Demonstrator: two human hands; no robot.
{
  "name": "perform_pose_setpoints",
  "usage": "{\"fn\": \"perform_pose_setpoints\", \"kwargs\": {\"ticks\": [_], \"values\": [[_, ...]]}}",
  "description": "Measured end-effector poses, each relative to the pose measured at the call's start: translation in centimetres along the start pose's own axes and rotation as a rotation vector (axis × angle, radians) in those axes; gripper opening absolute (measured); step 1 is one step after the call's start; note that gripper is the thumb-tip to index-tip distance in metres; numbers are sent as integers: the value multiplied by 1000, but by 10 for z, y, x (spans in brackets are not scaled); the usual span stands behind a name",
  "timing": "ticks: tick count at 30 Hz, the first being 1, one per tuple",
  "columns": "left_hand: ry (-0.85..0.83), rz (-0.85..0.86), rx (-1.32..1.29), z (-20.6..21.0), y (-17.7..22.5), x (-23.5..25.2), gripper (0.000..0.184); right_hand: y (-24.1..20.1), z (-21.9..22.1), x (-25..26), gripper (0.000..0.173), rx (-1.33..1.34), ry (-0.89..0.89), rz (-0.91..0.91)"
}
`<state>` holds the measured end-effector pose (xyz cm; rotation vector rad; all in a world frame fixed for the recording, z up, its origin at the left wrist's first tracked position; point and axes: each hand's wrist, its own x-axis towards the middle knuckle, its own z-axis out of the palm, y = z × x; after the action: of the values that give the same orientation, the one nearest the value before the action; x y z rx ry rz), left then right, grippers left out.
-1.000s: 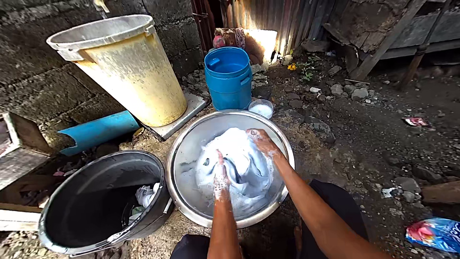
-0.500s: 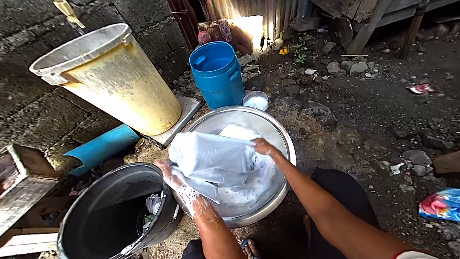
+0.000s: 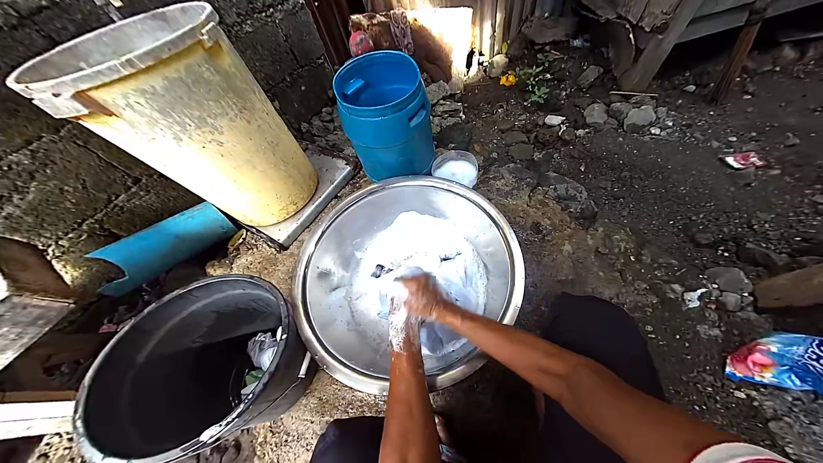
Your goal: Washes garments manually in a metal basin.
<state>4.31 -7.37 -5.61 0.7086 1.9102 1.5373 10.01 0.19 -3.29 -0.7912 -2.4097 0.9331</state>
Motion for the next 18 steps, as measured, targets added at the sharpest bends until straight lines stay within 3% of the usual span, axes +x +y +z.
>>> {"fn": "perform_pose_setpoints", "kwargs": {"ticks": [3, 4, 6, 7, 8, 9, 10, 12, 15, 18], "values": [[-49, 93, 279, 5, 30, -11, 38, 24, -11, 24, 32, 41, 159, 216], [-33, 72, 274, 4, 35, -16, 38, 15, -5, 16, 32, 50, 138, 187], [-93, -195, 292, 1, 72, -26, 40, -15, 10, -6, 31, 58, 93, 18], [-115, -237, 332, 0, 79, -27, 40, -21, 12, -12, 30, 59, 96, -46], [-74, -102, 326, 1, 61, -26, 38, -18, 6, -10, 32, 77, 69, -27], [38, 142, 246, 4, 30, -17, 37, -4, -2, 0, 31, 78, 77, 36], [43, 179, 188, 4, 28, -7, 37, 15, -10, 14, 29, 78, 119, 117], [40, 86, -30, -3, 57, 3, 34, 51, -25, 37, 28, 87, 215, 252], [41, 214, -499, -37, 93, 11, 37, 56, -62, 45, 41, 265, 379, 232], [-20, 351, -732, -69, 51, 56, 64, 48, -111, 29, 54, 663, 470, 251]]}}
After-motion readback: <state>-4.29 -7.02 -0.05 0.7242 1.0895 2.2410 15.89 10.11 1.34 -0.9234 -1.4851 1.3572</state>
